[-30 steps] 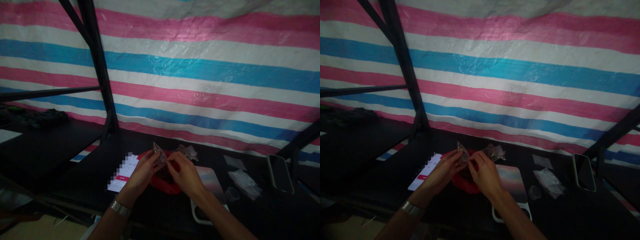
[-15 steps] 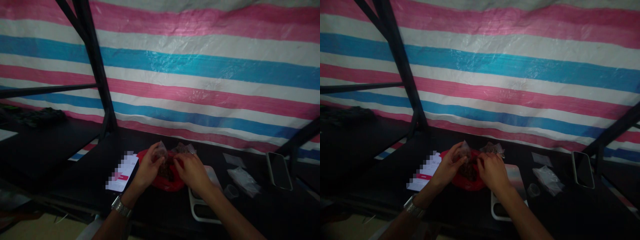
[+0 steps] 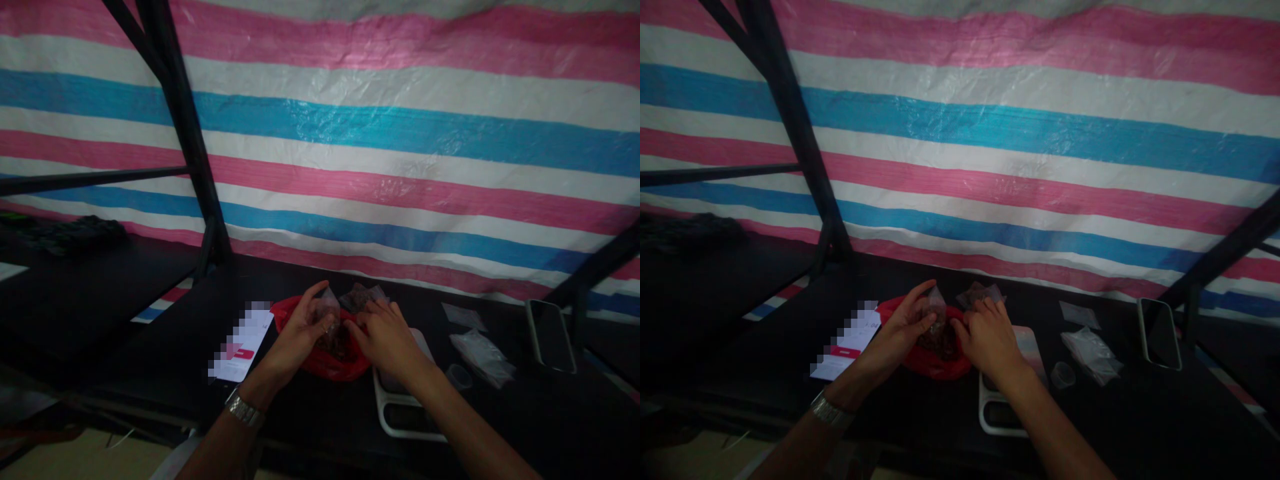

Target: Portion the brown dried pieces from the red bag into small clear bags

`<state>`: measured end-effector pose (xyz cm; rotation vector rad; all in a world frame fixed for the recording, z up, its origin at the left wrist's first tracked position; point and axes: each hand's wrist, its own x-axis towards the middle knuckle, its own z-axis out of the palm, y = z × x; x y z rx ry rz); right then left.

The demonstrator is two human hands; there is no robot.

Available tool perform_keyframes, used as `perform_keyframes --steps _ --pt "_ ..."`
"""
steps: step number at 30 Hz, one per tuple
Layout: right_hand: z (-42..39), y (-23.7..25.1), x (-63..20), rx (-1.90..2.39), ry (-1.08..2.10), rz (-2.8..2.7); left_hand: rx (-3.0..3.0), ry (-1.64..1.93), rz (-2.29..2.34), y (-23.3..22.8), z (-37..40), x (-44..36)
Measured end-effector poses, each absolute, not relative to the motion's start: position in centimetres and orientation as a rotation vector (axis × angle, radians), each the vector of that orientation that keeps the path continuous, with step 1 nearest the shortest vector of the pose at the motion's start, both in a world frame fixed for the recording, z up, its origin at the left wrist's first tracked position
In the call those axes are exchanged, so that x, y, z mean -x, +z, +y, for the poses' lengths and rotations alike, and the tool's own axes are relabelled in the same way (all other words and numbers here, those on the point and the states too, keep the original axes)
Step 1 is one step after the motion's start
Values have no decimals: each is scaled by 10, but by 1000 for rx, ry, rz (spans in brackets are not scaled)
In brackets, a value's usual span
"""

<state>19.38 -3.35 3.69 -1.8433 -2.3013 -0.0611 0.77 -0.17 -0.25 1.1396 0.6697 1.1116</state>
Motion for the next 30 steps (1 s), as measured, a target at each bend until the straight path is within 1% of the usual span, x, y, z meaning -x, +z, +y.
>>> perform_keyframes --steps 7,11,15,18,22,30 --pt "-32 38 -192 1861 -83 -2264 -1253 1117 694 -4 -3 -14" --pt "-32 38 -193 1875 -69 -2266 -1388 1255 774 -13 -3 -26" --pt "-33 38 -193 1860 -82 -2259 -1369 1383 821 -9 -4 -30" --pt "-33 38 -193 1868 -92 -2252 -1396 1353 819 -2 -5 -22" --pt "-34 39 -192 1879 -96 -2250 -1524 1189 787 1 0 -8" --pt "-36 41 -192 1842 -124 -2241 -1364 1187 790 4 5 -3"
